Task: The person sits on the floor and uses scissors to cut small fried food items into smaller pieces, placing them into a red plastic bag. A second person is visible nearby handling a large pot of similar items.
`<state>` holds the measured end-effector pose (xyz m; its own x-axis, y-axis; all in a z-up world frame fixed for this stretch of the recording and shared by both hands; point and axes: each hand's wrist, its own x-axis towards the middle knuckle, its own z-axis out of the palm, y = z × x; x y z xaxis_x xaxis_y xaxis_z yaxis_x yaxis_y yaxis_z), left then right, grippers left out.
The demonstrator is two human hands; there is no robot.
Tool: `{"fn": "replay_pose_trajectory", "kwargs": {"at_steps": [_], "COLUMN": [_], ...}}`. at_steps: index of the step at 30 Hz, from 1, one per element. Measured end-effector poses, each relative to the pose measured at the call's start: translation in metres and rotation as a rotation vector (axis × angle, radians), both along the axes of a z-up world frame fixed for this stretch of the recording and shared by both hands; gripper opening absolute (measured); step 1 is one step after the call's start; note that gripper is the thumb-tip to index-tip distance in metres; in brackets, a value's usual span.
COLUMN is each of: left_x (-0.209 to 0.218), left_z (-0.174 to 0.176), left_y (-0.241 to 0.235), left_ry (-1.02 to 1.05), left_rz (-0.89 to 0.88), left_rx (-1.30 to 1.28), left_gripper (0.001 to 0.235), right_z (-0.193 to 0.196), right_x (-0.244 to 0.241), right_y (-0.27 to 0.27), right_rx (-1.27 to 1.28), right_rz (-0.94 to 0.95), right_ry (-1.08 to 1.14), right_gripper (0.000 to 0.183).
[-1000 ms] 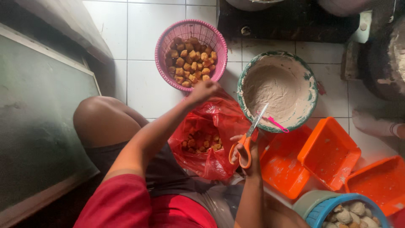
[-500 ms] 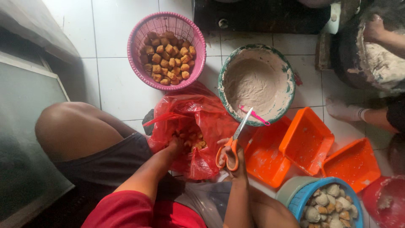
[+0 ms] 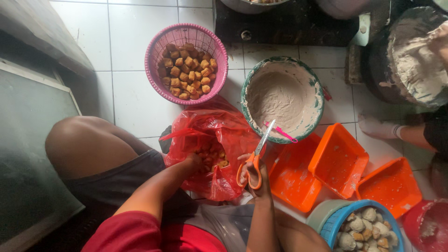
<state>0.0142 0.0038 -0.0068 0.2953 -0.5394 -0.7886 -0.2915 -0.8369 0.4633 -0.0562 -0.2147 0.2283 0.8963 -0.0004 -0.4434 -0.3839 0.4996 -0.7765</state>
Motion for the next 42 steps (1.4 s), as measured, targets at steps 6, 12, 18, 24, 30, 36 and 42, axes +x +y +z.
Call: {"fn": "replay_pose_trajectory", "kwargs": {"at_steps": [6,12,18,24,30,36,42], "left_x": [0.049,0.119,0.110,0.101,0.082,0.075,0.084], "left_z": [0.049,0.189,0.294,0.322,0.316,0.271,0.208], "left_y": [-0.021,-0.062,-0.072,-0.068,-0.070,-0.063,-0.051], "left_ry": [0.141,0.569,0.729,0.575,0.639,0.590,0.559], "left_rz": [-0.093,0.783,1.084,0.962,0.710,0.813,0.984], "left_rx": [-0.189,-0.995,-1.306,-1.211,-1.297,-1.299,-1.195], "left_gripper": [0.037,0.041,0.044,0.047,0.050,0.047,0.046], "right_z": [0.018,0.060,0.084,0.081,0.068,0.027,-0.003], "right_x": [-0.001,0.001,-0.003,-0.003,-0.009,-0.002,0.009], "right_y": [0.000,0.000,0.008,0.007,0.004,-0.007,0.011], "right_rx": [-0.063,0.137,0.119,0.027,0.039,0.075,-0.130], "right_rz": [-0.004,0.167,0.433,0.417,0.288,0.333,0.219], "right_ry": [-0.115,-0.184,-0.254,-0.226,-0.225,-0.149,0.063], "right_gripper": [0.071,0.098,0.120,0.109,0.089,0.050,0.035]}}
